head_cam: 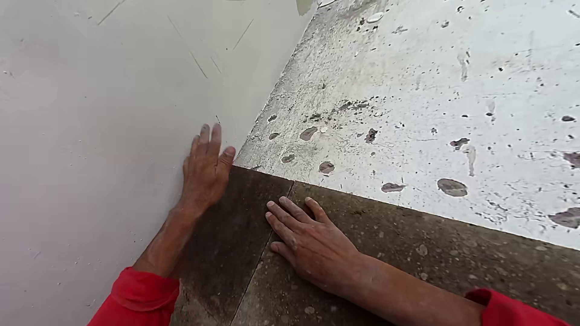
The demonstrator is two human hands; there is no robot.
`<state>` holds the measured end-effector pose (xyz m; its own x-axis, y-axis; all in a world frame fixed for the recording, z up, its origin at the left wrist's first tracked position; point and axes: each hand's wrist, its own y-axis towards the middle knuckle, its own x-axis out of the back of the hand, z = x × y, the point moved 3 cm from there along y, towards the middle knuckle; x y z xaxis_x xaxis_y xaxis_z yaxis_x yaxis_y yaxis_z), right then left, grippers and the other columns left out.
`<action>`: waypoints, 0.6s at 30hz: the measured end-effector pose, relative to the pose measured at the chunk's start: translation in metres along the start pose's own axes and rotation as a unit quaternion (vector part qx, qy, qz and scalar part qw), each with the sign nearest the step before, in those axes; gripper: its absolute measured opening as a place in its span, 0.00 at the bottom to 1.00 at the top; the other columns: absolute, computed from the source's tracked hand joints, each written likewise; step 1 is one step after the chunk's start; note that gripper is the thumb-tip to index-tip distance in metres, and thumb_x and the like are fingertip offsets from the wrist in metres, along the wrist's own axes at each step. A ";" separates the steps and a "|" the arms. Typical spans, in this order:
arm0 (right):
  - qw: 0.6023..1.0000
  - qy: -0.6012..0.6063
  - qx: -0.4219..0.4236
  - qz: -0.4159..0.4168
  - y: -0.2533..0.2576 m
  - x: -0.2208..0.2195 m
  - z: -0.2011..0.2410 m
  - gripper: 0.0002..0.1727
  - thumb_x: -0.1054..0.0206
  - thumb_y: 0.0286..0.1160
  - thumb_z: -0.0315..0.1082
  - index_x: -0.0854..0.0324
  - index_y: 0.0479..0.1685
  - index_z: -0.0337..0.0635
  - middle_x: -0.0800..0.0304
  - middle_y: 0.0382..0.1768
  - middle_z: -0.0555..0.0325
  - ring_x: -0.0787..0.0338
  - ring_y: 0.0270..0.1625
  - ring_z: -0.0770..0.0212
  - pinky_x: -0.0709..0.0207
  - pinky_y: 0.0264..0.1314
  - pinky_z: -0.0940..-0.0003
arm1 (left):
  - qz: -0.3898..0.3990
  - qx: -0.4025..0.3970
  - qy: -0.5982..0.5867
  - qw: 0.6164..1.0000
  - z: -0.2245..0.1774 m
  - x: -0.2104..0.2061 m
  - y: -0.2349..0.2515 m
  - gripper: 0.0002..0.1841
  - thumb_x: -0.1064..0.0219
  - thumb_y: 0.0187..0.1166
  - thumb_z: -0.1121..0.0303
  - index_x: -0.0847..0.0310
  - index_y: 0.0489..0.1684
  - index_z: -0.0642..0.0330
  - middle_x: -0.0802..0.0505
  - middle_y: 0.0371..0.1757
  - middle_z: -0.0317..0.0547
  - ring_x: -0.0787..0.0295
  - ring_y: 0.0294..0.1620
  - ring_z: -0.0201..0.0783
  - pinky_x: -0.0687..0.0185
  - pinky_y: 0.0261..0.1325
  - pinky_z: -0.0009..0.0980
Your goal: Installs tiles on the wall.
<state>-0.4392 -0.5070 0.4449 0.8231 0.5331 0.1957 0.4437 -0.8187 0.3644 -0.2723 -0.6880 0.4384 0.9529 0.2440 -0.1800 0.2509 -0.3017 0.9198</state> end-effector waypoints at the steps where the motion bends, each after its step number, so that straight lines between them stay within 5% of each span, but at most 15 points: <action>1: 1.000 -0.005 0.002 -0.005 0.000 -0.001 -0.001 0.37 0.64 0.92 0.60 0.28 0.85 0.48 0.37 0.91 0.58 0.44 0.94 0.51 0.53 0.91 0.33 | -0.017 0.011 0.003 1.000 0.000 -0.005 -0.004 0.40 0.69 0.90 0.36 0.51 0.97 0.47 0.47 0.97 0.48 0.59 0.98 0.55 0.56 0.90 0.68; 3: 1.000 -0.008 0.000 0.011 0.000 -0.002 -0.001 0.37 0.66 0.92 0.60 0.29 0.86 0.49 0.39 0.92 0.60 0.45 0.95 0.52 0.55 0.92 0.35 | -0.036 0.034 0.019 0.999 0.007 -0.067 -0.023 0.39 0.69 0.90 0.36 0.43 0.95 0.46 0.40 0.96 0.47 0.52 0.96 0.55 0.54 0.89 0.67; 4: 1.000 -0.009 0.000 0.013 0.001 -0.002 -0.002 0.37 0.66 0.93 0.60 0.30 0.87 0.49 0.39 0.92 0.60 0.46 0.95 0.52 0.55 0.92 0.35 | 0.023 0.050 0.028 0.998 0.010 -0.089 -0.029 0.39 0.71 0.90 0.35 0.47 0.96 0.43 0.43 0.97 0.45 0.55 0.97 0.55 0.57 0.89 0.67; 7: 1.000 -0.003 0.006 -0.014 -0.002 -0.003 0.000 0.36 0.64 0.92 0.59 0.28 0.85 0.48 0.36 0.91 0.58 0.43 0.94 0.51 0.52 0.91 0.35 | 0.137 0.052 0.027 0.989 0.016 -0.069 -0.020 0.41 0.70 0.89 0.33 0.51 0.97 0.46 0.46 0.97 0.49 0.55 0.97 0.58 0.52 0.86 0.70; 11: 1.000 -0.006 0.006 -0.016 0.000 -0.002 -0.002 0.36 0.63 0.92 0.59 0.27 0.85 0.49 0.36 0.91 0.59 0.42 0.94 0.51 0.52 0.91 0.34 | -0.006 0.026 -0.009 1.000 -0.006 -0.001 0.017 0.41 0.70 0.89 0.35 0.52 0.97 0.48 0.46 0.97 0.49 0.57 0.97 0.56 0.55 0.89 0.69; 13: 1.000 -0.010 0.006 -0.016 0.000 -0.004 -0.001 0.36 0.64 0.92 0.59 0.27 0.85 0.49 0.36 0.90 0.60 0.41 0.93 0.52 0.51 0.91 0.35 | -0.051 0.044 0.005 0.998 -0.009 -0.047 0.007 0.38 0.68 0.92 0.39 0.48 0.96 0.52 0.44 0.96 0.52 0.53 0.96 0.58 0.53 0.90 0.67; 15: 1.000 -0.011 0.009 -0.022 0.002 -0.005 -0.003 0.36 0.63 0.92 0.59 0.26 0.84 0.49 0.34 0.90 0.59 0.40 0.93 0.52 0.51 0.90 0.34 | 0.034 0.084 0.014 0.996 -0.004 -0.097 -0.008 0.39 0.70 0.91 0.36 0.47 0.96 0.48 0.45 0.97 0.48 0.58 0.97 0.56 0.59 0.90 0.67; 18: 0.999 0.000 0.013 -0.029 0.001 -0.006 -0.002 0.34 0.59 0.91 0.57 0.26 0.84 0.47 0.34 0.89 0.57 0.39 0.92 0.50 0.50 0.90 0.34 | 0.138 0.068 -0.023 0.988 0.008 -0.093 -0.004 0.40 0.68 0.90 0.35 0.53 0.98 0.49 0.50 0.98 0.50 0.62 0.98 0.56 0.60 0.90 0.67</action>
<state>-0.4443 -0.5113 0.4457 0.7958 0.5798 0.1748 0.5000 -0.7919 0.3506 -0.3610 -0.7168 0.4483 0.9942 0.0938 0.0526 -0.0021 -0.4723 0.8815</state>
